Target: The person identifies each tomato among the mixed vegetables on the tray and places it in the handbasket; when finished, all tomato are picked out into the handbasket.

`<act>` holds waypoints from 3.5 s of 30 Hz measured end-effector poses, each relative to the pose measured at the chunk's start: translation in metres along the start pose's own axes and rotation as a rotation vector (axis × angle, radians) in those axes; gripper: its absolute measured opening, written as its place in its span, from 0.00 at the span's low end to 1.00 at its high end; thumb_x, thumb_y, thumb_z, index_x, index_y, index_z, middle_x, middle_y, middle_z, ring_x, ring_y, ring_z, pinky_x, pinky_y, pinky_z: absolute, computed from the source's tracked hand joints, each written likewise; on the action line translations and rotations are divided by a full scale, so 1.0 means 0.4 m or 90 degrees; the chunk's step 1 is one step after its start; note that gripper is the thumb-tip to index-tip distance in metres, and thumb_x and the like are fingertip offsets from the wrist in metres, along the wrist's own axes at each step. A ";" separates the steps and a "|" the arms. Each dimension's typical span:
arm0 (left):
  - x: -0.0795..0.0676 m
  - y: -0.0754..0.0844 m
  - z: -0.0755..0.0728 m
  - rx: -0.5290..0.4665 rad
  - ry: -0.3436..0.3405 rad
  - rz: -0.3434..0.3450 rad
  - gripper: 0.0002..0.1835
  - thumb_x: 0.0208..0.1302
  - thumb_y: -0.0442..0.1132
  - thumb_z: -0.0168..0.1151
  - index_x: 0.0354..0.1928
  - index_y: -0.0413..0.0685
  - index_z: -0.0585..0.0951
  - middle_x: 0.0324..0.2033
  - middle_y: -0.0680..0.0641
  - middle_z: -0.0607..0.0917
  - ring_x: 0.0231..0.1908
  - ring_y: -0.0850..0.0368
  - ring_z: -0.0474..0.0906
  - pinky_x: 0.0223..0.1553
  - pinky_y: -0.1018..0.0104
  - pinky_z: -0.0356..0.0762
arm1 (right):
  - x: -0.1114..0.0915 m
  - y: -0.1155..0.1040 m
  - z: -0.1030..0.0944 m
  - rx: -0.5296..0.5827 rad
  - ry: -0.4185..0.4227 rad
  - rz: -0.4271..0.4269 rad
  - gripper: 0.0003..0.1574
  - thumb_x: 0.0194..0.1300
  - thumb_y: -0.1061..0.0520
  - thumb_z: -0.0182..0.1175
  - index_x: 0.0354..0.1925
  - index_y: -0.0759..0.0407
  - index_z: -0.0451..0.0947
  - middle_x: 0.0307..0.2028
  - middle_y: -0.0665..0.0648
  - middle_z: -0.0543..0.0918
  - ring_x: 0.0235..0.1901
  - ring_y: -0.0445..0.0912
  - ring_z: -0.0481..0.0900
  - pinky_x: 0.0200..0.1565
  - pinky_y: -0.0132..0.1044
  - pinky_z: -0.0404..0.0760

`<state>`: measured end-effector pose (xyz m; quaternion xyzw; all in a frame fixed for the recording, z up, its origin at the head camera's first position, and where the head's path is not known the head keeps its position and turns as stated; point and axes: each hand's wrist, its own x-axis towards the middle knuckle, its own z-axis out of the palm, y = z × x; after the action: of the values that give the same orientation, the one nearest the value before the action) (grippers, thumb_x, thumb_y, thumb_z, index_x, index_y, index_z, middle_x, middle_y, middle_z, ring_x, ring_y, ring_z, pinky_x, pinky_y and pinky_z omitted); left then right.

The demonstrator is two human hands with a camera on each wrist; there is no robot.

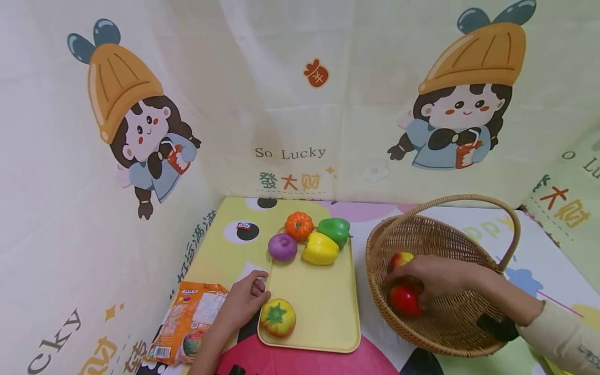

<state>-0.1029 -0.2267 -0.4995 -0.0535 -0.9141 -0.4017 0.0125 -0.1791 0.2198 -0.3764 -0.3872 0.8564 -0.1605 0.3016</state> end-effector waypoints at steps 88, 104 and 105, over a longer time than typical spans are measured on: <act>0.008 0.001 -0.003 -0.004 0.005 0.004 0.20 0.58 0.34 0.70 0.54 0.45 0.79 0.30 0.57 0.78 0.28 0.66 0.77 0.34 0.67 0.78 | 0.403 -0.349 0.296 0.066 0.270 -0.185 0.44 0.54 0.46 0.75 0.66 0.51 0.71 0.58 0.44 0.75 0.54 0.36 0.73 0.56 0.36 0.73; 0.008 0.002 -0.005 -0.007 0.002 -0.009 0.21 0.59 0.35 0.70 0.55 0.47 0.78 0.31 0.57 0.79 0.30 0.66 0.78 0.35 0.67 0.79 | 0.253 -0.415 0.187 0.090 0.296 -0.240 0.43 0.56 0.49 0.73 0.67 0.43 0.68 0.63 0.41 0.72 0.61 0.38 0.70 0.59 0.39 0.72; 0.008 0.003 -0.005 -0.005 0.005 -0.008 0.21 0.59 0.35 0.70 0.55 0.46 0.78 0.31 0.57 0.79 0.30 0.66 0.78 0.35 0.66 0.79 | 0.235 -0.419 0.171 0.098 0.298 -0.246 0.43 0.56 0.50 0.73 0.67 0.43 0.68 0.63 0.41 0.72 0.61 0.39 0.70 0.59 0.39 0.72</act>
<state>-0.1060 -0.2271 -0.4970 -0.0462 -0.9128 -0.4056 0.0135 -0.0892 0.0368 -0.3807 -0.4715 0.7981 -0.3643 0.0889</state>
